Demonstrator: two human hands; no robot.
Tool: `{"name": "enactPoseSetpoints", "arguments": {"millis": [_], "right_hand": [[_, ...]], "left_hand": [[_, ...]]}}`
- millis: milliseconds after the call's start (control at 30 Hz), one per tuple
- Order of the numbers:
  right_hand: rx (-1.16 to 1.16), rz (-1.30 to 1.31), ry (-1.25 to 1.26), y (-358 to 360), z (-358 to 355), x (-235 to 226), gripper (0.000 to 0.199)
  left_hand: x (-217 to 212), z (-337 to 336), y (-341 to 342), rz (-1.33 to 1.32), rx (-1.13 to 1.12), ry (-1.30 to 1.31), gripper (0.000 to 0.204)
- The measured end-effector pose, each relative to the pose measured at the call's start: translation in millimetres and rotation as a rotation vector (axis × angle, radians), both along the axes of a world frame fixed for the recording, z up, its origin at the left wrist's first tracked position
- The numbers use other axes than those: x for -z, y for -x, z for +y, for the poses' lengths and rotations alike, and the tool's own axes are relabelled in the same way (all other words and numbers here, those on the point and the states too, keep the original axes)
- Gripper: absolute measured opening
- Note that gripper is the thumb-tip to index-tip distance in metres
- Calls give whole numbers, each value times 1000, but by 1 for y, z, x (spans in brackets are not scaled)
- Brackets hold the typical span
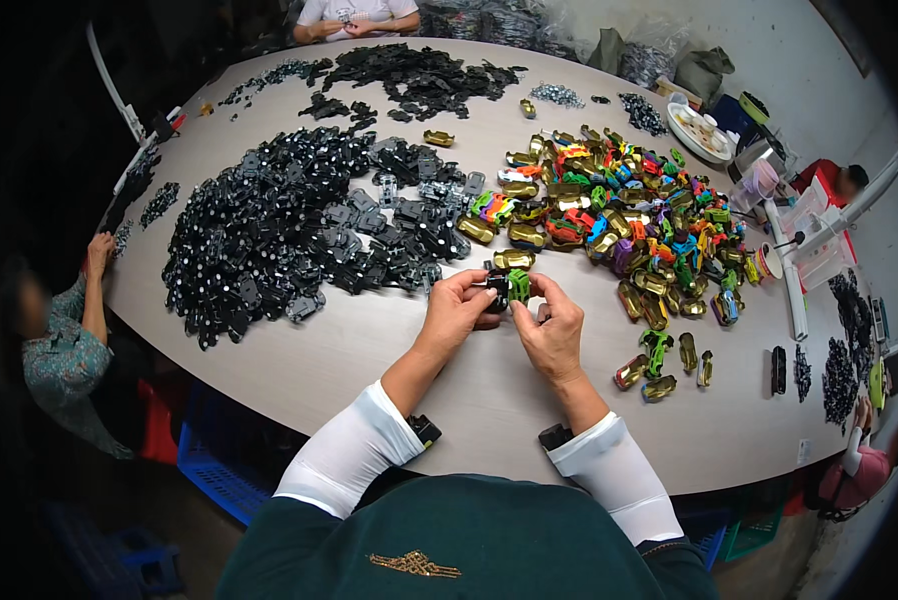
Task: The person assembles small toy cars by hand at a large table. They pick up a black chassis and a colored body, fit the two parts together, and place the completed unit on the table. This process is repeated continuously with different colored bodies.
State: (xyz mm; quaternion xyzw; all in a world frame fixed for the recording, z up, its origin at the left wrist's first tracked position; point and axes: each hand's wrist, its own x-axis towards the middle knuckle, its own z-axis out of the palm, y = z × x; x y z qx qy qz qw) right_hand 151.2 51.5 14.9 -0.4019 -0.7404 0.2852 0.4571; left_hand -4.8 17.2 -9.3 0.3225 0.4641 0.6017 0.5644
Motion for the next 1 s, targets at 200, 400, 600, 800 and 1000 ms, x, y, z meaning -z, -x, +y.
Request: {"name": "enactPoseSetpoints", "arguments": {"millis": [200,400,600,800,1000], "right_hand": [[-28,114,55,-1,-2,-6,38],[-44,191,109,-2,2,1,34],[-80,155,202,0,3,6,29],[-72,144,251,-1,5,11,29],[-37,45,-7,-3,-2,-9,36]], "left_hand": [[-5,-1,2,121,28,-9,28],[-12,-4,-2,163,91,-45,25],[-13,-4,1,92,101,-11,26],[-12,-2,-4,52,-49,-110,22],[0,3,7,194,-113,-87,13]]}}
